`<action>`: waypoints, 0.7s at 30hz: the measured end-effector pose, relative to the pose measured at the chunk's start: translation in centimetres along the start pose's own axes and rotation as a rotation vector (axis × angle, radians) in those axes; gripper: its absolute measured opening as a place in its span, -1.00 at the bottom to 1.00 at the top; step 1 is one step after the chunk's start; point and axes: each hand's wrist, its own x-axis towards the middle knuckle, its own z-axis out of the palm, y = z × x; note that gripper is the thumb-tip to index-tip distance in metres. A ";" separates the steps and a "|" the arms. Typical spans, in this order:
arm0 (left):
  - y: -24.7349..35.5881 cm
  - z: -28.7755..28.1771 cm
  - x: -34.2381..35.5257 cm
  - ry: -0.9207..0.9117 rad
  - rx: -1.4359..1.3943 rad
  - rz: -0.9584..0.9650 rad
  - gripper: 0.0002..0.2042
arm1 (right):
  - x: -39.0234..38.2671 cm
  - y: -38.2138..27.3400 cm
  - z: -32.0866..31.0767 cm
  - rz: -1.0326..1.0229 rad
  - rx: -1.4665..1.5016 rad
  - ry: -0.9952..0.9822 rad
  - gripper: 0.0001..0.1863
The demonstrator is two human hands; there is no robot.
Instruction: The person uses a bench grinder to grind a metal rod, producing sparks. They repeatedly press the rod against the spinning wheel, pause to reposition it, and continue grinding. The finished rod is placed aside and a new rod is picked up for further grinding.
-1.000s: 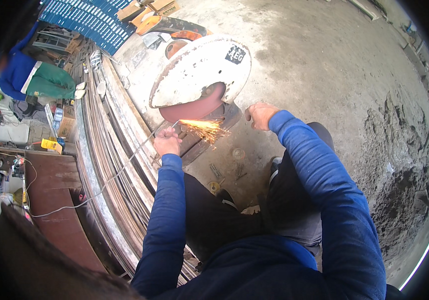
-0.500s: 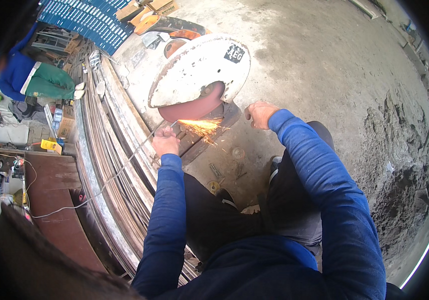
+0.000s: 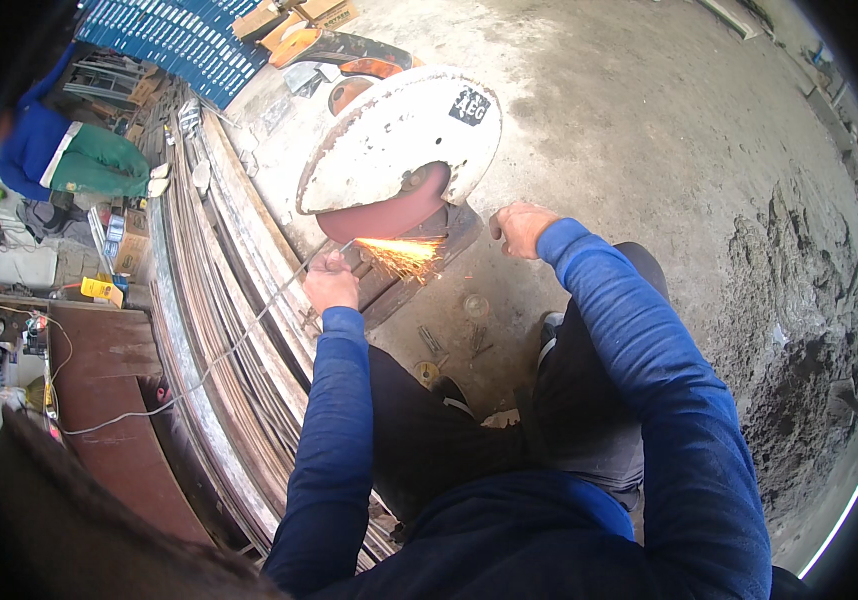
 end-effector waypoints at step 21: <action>0.2 0.2 0.1 -0.009 -0.208 -0.045 -0.78 | -0.1 0.3 0.0 -0.025 0.014 0.018 -0.60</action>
